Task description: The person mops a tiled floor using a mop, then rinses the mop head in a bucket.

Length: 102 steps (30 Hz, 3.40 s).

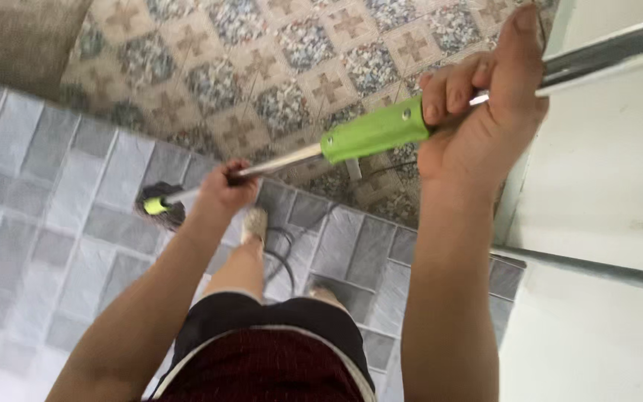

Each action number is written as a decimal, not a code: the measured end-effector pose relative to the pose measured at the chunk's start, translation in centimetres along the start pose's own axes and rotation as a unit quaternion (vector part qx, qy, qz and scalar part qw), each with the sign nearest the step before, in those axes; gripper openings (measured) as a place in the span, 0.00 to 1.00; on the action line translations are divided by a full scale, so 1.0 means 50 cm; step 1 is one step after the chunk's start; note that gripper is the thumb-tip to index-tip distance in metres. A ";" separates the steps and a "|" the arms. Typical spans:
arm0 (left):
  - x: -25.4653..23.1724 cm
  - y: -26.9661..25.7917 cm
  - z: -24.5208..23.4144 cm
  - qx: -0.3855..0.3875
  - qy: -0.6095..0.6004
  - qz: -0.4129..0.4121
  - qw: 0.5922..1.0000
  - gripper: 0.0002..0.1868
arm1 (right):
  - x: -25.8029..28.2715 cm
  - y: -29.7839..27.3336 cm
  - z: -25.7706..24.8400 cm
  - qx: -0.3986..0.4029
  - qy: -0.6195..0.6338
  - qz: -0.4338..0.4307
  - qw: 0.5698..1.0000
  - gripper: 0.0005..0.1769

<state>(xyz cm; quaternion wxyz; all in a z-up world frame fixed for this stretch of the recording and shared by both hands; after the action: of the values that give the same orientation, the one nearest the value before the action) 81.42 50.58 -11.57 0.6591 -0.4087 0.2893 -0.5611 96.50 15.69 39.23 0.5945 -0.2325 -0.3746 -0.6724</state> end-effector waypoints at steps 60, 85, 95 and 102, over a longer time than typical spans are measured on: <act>0.551 1.682 1.904 -0.071 0.254 -0.117 0.957 0.10 | -0.766 1.933 -0.671 -0.208 -0.158 -0.276 0.925 0.29; 1.597 2.240 2.692 -0.081 0.405 -0.284 0.865 0.06 | -0.488 2.884 -1.300 -0.309 -0.267 -0.380 0.830 0.25; 1.884 2.432 3.133 -0.030 0.381 -0.303 0.873 0.06 | -0.444 3.432 -1.448 -0.224 -0.260 -0.364 0.866 0.25; 1.992 2.677 3.337 -0.092 0.371 -0.255 0.888 0.06 | -0.512 3.768 -1.587 -0.277 -0.241 -0.350 0.862 0.27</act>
<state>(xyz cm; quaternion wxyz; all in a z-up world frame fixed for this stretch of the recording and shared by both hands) 309.15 -6.04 -36.23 0.2974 -0.2889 0.4486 -0.7917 295.22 -32.53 14.16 0.1224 -0.3957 -0.3610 -0.8355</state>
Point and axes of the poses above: each hand's wrist, its own y-axis towards the middle knuckle, its own z-axis out of the palm, x = y × z, the point moved 7 cm from there along y, towards the middle knuckle, and after that the axes turned 3 degrees about y, right-handed, at the moved point
